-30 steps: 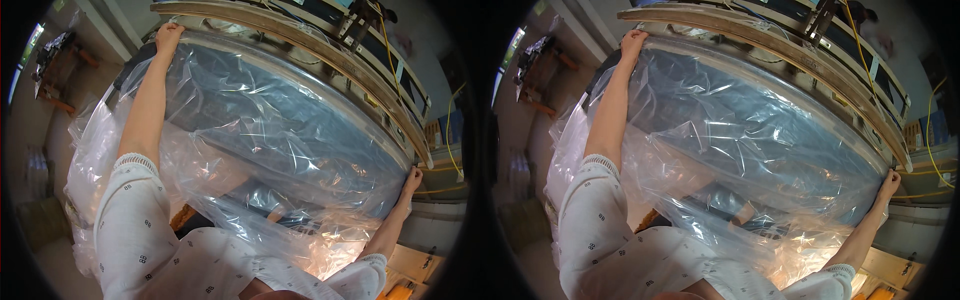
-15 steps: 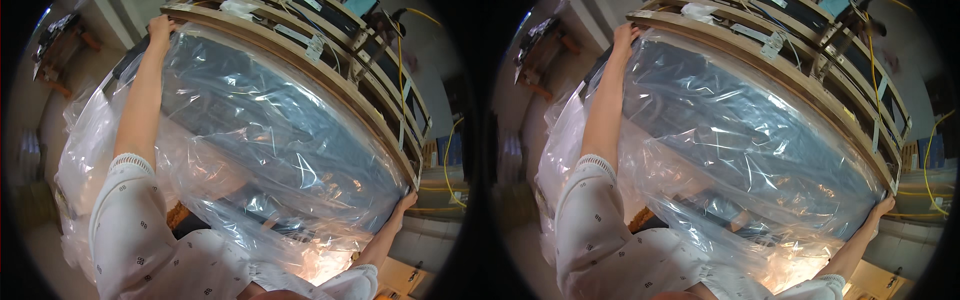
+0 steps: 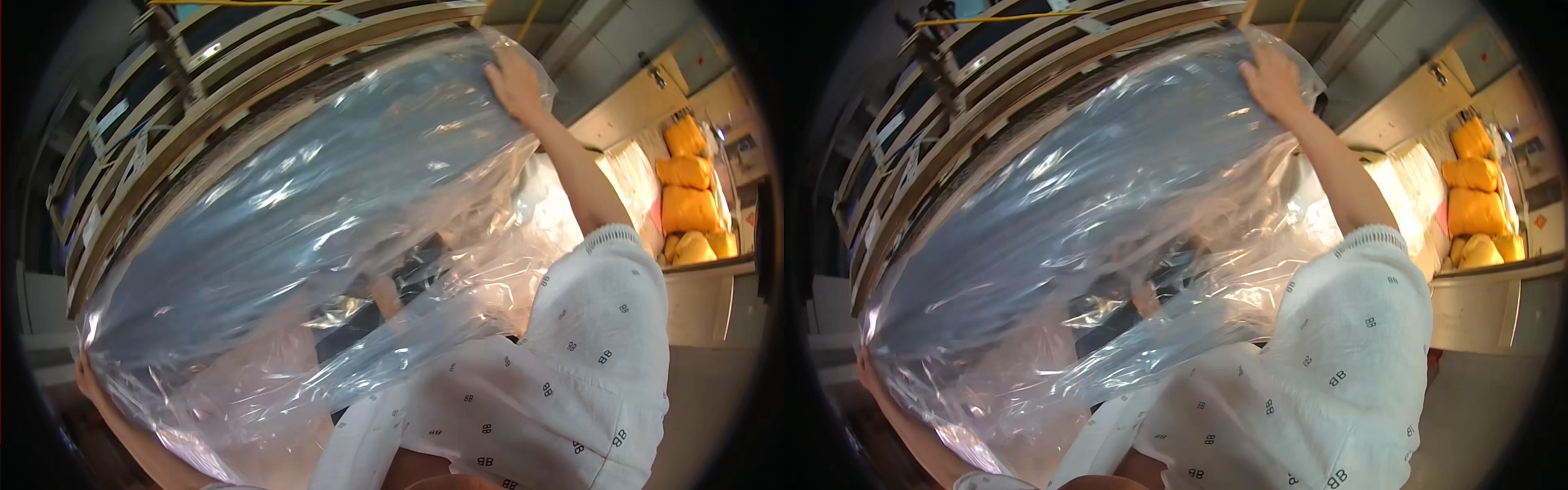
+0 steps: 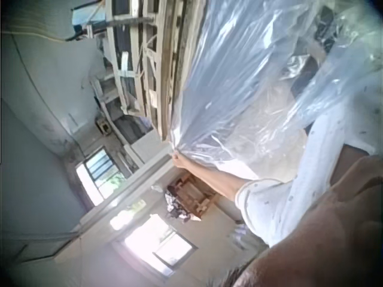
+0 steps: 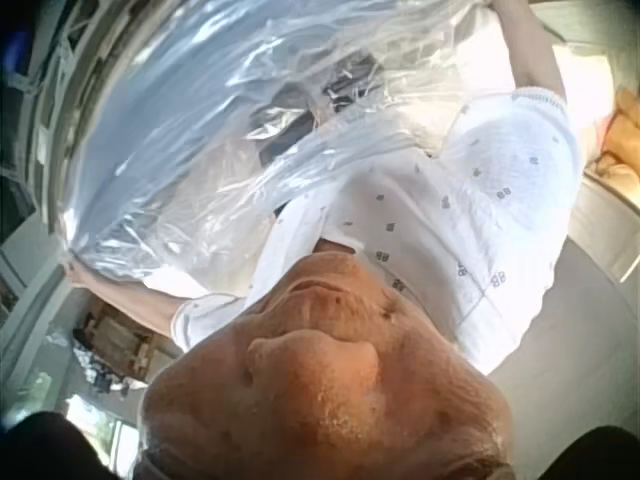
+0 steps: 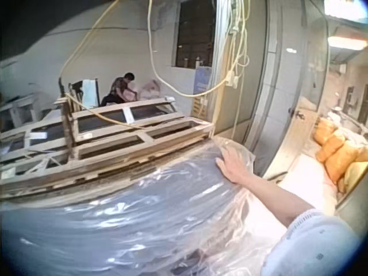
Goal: Covering a large foam or cushion component with a clear plastic sheet.
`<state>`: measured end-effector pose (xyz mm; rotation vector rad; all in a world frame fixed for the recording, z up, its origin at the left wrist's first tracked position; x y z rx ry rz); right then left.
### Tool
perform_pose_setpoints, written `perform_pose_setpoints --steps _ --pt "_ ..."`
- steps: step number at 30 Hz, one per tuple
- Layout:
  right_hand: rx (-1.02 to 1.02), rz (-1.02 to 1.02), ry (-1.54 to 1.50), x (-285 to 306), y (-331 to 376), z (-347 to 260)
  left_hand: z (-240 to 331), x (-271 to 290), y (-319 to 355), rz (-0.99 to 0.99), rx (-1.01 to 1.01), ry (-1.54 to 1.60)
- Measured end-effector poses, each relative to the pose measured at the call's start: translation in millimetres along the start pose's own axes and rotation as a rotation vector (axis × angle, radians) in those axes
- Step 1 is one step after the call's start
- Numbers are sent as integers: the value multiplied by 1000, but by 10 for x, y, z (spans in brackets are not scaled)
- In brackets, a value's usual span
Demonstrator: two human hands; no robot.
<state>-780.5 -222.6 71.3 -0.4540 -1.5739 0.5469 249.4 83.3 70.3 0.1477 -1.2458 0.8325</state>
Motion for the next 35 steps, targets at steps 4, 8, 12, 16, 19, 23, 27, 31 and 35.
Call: perform_pose_setpoints --steps 4,8,12,16,19,23,27,31,35 --pt "171 -190 -160 4 617 -455 -1230 1292 235 141 175 -667" --pt "168 -240 -194 69 618 -540 38 149 271 175 -522 -587" --pt "64 -155 -132 50 304 -188 3509 -738 1433 -578 -533 269" --pt "-195 -411 0 -399 53 153 4727 -887 2386 -275 -789 391" --pt "-98 -254 -77 -591 -116 161 4412 -978 2325 -221 -575 793" --pt "76 -274 -94 -455 68 -178 3851 -897 2370 -237 -497 800" --pt "380 -376 -288 215 829 -1227 2318 -65 2212 142 -414 363" --pt "454 -331 -342 283 881 -1448 1878 618 2395 143 -417 197" --pt "431 -385 -406 209 828 -1522 1771 923 2780 163 -426 -61"
Point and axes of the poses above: each hand's wrist, its own y-axis away from the middle knuckle, its own x-axis out of the back of the hand, z = x × y, the point moved 6 cm from there along -y, towards the middle knuckle, and after that the axes turned 4 degrees about -x, right-handed, at the moved point
